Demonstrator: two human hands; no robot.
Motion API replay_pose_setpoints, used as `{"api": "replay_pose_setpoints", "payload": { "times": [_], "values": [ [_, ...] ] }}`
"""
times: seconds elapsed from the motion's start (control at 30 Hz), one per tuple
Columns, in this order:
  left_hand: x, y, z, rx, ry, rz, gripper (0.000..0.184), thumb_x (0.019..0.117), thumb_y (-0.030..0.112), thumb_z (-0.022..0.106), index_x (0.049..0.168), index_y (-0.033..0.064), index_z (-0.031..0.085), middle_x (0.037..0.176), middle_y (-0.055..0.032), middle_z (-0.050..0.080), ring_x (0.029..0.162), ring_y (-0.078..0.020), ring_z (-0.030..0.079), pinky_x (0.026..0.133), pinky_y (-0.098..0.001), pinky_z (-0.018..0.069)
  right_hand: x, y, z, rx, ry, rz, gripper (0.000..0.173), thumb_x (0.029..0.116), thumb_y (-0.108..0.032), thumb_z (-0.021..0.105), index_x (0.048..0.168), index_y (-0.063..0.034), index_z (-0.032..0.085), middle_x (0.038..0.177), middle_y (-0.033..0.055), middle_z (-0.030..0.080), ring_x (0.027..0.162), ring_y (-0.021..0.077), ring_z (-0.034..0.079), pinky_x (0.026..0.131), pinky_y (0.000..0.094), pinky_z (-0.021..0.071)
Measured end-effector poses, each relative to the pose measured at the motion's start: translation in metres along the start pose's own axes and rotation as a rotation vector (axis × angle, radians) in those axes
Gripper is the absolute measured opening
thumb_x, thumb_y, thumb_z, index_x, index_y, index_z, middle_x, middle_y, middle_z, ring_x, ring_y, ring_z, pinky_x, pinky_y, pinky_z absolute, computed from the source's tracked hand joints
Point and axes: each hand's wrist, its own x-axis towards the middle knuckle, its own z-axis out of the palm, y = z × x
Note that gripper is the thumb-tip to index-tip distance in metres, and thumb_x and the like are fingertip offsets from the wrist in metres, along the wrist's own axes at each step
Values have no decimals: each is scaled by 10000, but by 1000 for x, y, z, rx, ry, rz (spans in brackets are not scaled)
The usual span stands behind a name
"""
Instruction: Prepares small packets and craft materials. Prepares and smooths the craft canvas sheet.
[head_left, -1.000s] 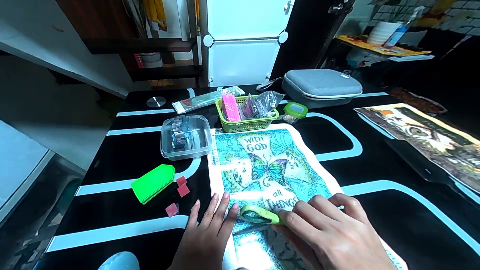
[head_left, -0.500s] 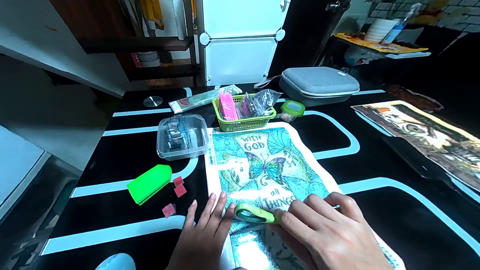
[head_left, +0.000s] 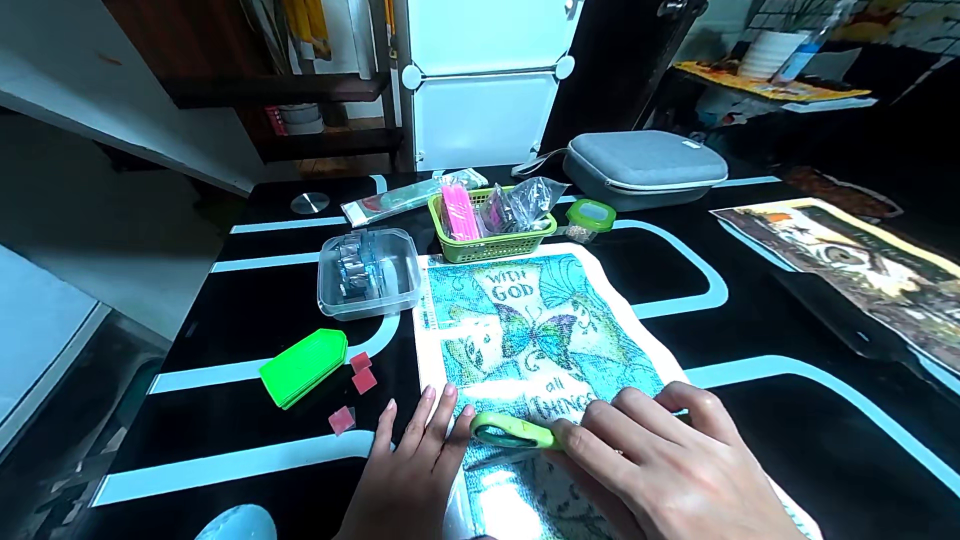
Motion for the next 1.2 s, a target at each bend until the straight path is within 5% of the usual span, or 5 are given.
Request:
{"api": "replay_pose_setpoints", "payload": {
  "times": [1.2],
  "values": [
    [0,1,-2,-5,-27,-12,1036,825,874,401,1486,86,528,1598,-150,429,1469,-370,415,1090,-727,302,5,4,3,1,22,-48,249,1058,-318,474,928,-193,646,712,4,532,703,225,521,795,407,365]
  ]
}}
